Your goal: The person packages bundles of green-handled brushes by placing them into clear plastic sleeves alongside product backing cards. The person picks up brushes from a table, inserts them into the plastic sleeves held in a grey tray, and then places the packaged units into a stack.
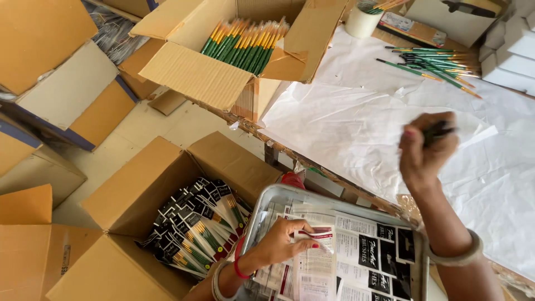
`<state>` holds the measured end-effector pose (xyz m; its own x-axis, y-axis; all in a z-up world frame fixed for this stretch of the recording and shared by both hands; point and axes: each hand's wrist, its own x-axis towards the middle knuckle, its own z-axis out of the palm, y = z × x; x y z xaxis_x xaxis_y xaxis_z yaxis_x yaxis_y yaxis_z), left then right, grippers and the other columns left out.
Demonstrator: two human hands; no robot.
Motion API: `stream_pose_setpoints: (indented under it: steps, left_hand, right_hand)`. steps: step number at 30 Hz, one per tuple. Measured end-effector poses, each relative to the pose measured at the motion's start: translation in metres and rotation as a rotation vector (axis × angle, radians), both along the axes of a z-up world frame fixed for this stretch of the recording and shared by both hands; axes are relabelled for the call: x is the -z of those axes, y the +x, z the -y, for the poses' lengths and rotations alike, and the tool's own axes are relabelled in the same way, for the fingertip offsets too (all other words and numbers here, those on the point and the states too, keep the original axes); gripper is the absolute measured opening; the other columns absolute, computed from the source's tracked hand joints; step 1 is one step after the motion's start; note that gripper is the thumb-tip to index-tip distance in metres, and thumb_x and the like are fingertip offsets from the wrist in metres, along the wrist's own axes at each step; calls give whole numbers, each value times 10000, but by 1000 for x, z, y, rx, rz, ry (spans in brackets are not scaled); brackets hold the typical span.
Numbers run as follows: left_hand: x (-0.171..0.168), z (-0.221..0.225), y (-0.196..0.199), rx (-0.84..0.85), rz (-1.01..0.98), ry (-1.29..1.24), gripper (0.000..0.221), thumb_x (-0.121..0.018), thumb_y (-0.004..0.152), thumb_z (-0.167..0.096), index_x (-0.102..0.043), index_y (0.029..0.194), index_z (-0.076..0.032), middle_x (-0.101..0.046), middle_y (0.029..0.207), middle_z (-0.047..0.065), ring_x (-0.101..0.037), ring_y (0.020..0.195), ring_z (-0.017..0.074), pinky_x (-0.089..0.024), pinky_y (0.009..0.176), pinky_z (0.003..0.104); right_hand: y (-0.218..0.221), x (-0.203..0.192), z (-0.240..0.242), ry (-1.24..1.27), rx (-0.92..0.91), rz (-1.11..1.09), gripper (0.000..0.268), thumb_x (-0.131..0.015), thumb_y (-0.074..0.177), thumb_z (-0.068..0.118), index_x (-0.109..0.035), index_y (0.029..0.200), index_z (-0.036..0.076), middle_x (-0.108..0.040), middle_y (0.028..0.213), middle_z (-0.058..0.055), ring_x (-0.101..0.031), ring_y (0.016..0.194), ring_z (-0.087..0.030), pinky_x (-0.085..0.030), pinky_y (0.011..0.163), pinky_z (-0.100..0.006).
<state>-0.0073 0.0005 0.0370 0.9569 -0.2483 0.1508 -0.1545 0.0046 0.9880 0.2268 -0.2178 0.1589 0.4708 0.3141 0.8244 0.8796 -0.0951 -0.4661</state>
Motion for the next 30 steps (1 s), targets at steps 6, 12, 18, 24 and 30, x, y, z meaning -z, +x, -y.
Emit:
stream_pose_setpoints:
  steps: [6,12,18,24,30]
  left_hand:
    - [-62,16,10,72,355,147,144,-739,994,-125,-672,1089,-39,-779,1039,127,-730,715,109,-554,556,213]
    - [-126,54,12,87,379,442,386,-753,891,-72,-614,1250,-33,-713,859,166,-633,519,258,-495,473,355]
    - [-146,80,3,53,652,497,301,-746,903,-67,-641,1184,-51,-676,778,182,-678,722,381,-501,624,474]
    - [-149,85,3,14,597,463,190,-739,931,-112,-615,1039,-18,-732,846,156,-699,713,361,-510,601,445]
    - [-163,80,2,36,611,381,184,-758,954,-110,-608,981,-7,-722,839,148,-694,690,336,-490,584,414]
  right_hand:
    - [-64,24,55,307,28,-567,472,-601,1128,420,-438,831,92,-419,613,7,-409,514,-114,-397,487,-303]
    - [-191,-49,64,658,-436,-549,648,-458,1164,535,-256,682,153,-211,503,38,-144,411,-76,-195,400,-267]
    - [-220,-56,41,499,-359,-173,530,-546,1096,396,-349,682,129,-302,535,9,-249,418,-125,-229,420,-326]
    - [-207,-96,52,207,-182,-699,303,-630,1081,261,-519,868,77,-534,694,-27,-513,615,-143,-436,631,-303]
    - [-198,-113,52,252,-137,-493,222,-575,1096,325,-635,1032,122,-624,794,-53,-664,805,-171,-551,919,-386]
